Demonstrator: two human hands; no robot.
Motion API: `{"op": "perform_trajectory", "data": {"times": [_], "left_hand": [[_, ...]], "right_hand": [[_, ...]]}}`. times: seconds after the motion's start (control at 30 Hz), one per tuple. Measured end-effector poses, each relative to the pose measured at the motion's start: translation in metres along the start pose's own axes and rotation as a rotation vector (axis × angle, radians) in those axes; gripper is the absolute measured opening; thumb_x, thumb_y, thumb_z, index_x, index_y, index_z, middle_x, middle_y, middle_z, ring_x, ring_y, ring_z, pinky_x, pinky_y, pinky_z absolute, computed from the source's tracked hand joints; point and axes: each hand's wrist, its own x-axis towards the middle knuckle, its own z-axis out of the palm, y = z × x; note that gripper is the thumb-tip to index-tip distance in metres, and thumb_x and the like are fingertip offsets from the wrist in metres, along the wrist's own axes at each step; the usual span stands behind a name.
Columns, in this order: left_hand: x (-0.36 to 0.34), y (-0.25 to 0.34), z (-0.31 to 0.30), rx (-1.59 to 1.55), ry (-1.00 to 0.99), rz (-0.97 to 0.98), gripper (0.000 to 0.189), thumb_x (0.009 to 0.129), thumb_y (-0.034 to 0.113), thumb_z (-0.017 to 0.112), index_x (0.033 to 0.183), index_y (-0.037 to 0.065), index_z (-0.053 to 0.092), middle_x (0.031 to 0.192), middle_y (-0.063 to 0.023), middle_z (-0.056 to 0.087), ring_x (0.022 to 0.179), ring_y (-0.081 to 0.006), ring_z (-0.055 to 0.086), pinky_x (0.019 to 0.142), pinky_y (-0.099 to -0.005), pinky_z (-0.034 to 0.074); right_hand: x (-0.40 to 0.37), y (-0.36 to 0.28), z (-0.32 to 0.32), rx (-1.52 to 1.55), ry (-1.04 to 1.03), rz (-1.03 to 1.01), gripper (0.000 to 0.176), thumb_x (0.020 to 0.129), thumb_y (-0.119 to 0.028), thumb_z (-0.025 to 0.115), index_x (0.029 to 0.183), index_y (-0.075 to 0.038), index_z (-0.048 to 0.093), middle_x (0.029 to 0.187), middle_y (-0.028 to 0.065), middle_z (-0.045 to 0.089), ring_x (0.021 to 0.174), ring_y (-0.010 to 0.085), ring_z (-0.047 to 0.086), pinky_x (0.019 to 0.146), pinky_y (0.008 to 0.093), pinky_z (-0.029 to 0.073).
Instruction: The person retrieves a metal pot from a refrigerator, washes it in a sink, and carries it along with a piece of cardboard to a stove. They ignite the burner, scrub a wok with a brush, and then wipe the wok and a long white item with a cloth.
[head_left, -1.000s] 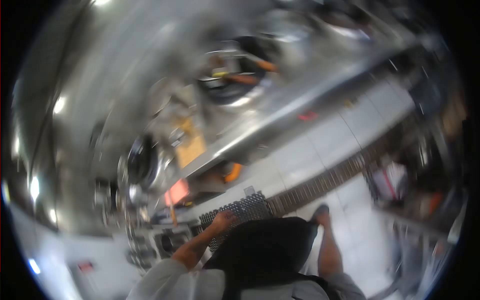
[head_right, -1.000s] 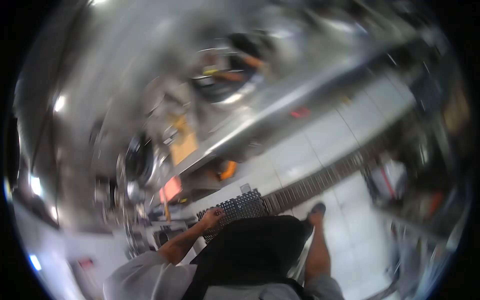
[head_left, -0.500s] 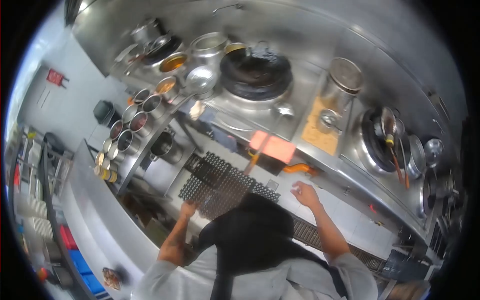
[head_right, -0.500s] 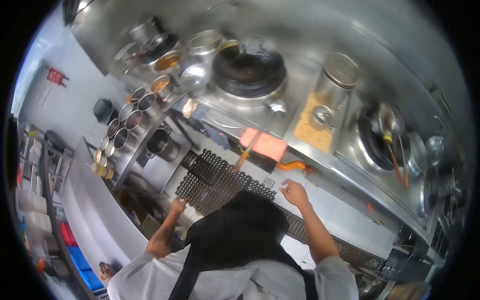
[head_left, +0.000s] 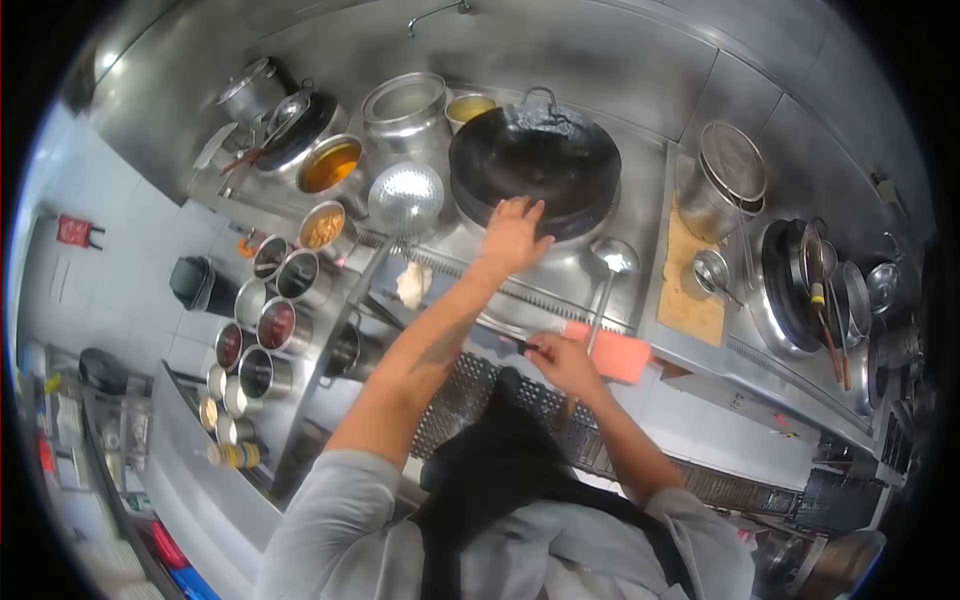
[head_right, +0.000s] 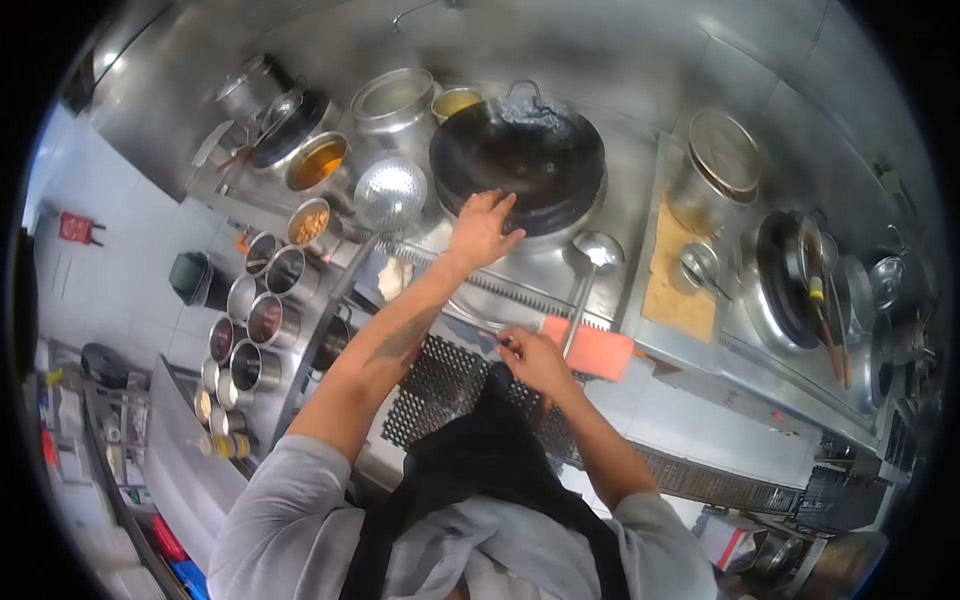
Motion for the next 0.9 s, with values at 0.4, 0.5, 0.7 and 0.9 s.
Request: {"op": "perform_trajectory", "data": {"times": [0.4, 0.5, 0.7, 0.9], "left_hand": [[0.183, -0.217, -0.075, -0.378, -0.111, -0.09, 0.045, 0.082, 0.043, 0.08, 0.067, 0.004, 0.063, 0.057, -0.0032, 0.06, 0.052, -0.0113, 0.053, 0.051, -0.0316, 0.046], [0.264, -0.285, -0.11, -0.426, 0.076, -0.253, 0.057, 0.073, 0.053, 0.083, 0.064, 0.002, 0.061, 0.053, -0.0043, 0.058, 0.051, -0.0121, 0.051, 0.051, -0.0346, 0.045], [0.277, -0.339, -0.056, -0.211, 0.098, -0.049, 0.063, 0.073, 0.061, 0.079, 0.063, 0.003, 0.055, 0.058, -0.0162, 0.058, 0.054, -0.0338, 0.055, 0.057, -0.0416, 0.047], [0.165, -0.338, -0.007, -0.369, -0.439, -0.041, 0.045, 0.092, 0.049, 0.064, 0.111, 0.009, 0.07, 0.091, -0.0119, 0.073, 0.081, -0.0262, 0.069, 0.07, -0.0417, 0.054]], "right_hand": [[0.032, -0.068, 0.004, -0.071, 0.136, 0.162, 0.032, 0.088, -0.021, 0.071, 0.116, -0.007, 0.065, 0.084, 0.0144, 0.071, 0.072, 0.029, 0.069, 0.069, 0.0396, 0.054], [-0.003, -0.065, 0.011, -0.077, 0.287, 0.401, 0.033, 0.087, -0.02, 0.071, 0.116, -0.006, 0.065, 0.085, 0.0143, 0.071, 0.073, 0.0289, 0.07, 0.069, 0.0399, 0.054], [-0.045, -0.087, 0.086, -0.13, 0.612, 0.654, 0.031, 0.085, -0.018, 0.072, 0.114, -0.006, 0.066, 0.083, 0.0145, 0.071, 0.072, 0.0306, 0.069, 0.068, 0.0403, 0.054], [-0.104, -0.194, 0.098, -0.264, 0.667, 0.867, 0.037, 0.09, -0.028, 0.066, 0.121, -0.008, 0.063, 0.103, 0.0161, 0.07, 0.094, 0.036, 0.067, 0.083, 0.0454, 0.053]]}}
